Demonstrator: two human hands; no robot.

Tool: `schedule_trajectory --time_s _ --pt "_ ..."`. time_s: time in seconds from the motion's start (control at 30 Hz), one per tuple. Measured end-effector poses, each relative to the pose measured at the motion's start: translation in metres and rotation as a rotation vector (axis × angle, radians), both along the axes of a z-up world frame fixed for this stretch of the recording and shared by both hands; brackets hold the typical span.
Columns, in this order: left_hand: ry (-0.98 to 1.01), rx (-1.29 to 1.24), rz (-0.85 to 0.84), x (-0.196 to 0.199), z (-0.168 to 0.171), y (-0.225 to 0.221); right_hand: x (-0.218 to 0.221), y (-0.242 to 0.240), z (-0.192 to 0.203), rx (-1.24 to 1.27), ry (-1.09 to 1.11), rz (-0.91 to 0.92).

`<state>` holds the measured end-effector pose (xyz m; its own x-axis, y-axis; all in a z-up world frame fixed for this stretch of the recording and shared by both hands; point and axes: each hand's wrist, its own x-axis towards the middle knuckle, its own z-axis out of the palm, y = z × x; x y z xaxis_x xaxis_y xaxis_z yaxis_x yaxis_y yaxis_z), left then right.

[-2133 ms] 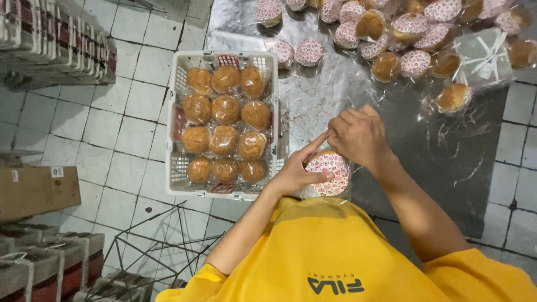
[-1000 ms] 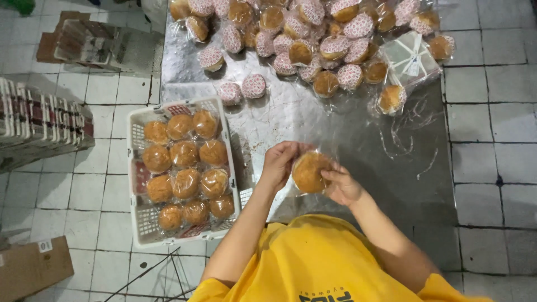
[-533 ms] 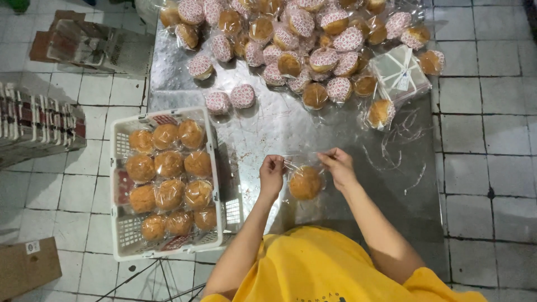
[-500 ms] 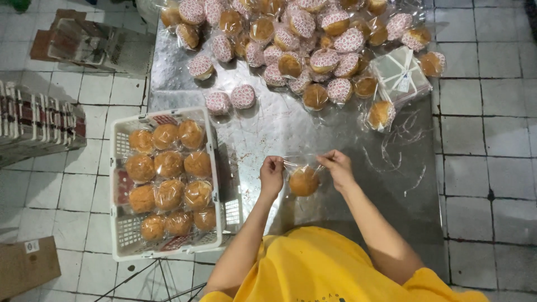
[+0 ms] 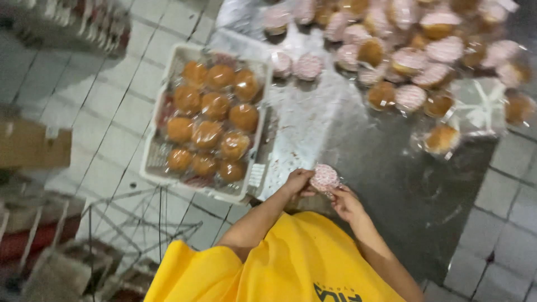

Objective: Packing individual donuts into plastic bags and arranging them neatly in a plastic crate.

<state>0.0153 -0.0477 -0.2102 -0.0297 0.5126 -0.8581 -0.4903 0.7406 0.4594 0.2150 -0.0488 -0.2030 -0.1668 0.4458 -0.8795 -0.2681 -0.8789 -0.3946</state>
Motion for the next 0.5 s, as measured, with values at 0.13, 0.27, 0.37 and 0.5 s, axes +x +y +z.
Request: schedule_trajectory --time_s 0.13,0.27,0.37,0.5 --pt "-0.188 0.243 0.221 -0.037 0.082 0.013 -0.022 0.036 0.08 0.518 -0.159 0.26" --pt "-0.537 0.385 0.241 -0.11 0.164 -0.005 -0.132 0.052 0.227 1.371 -0.195 0.616" --pt "0.072 0.439 0.067 -0.165 0.163 -0.036 -0.225 0.049 0.221 1.321 -0.33 0.8" --pt "1.297 0.385 -0.142 -0.277 0.157 -0.091 -0.344 0.041 0.186 1.177 -0.326 1.069"
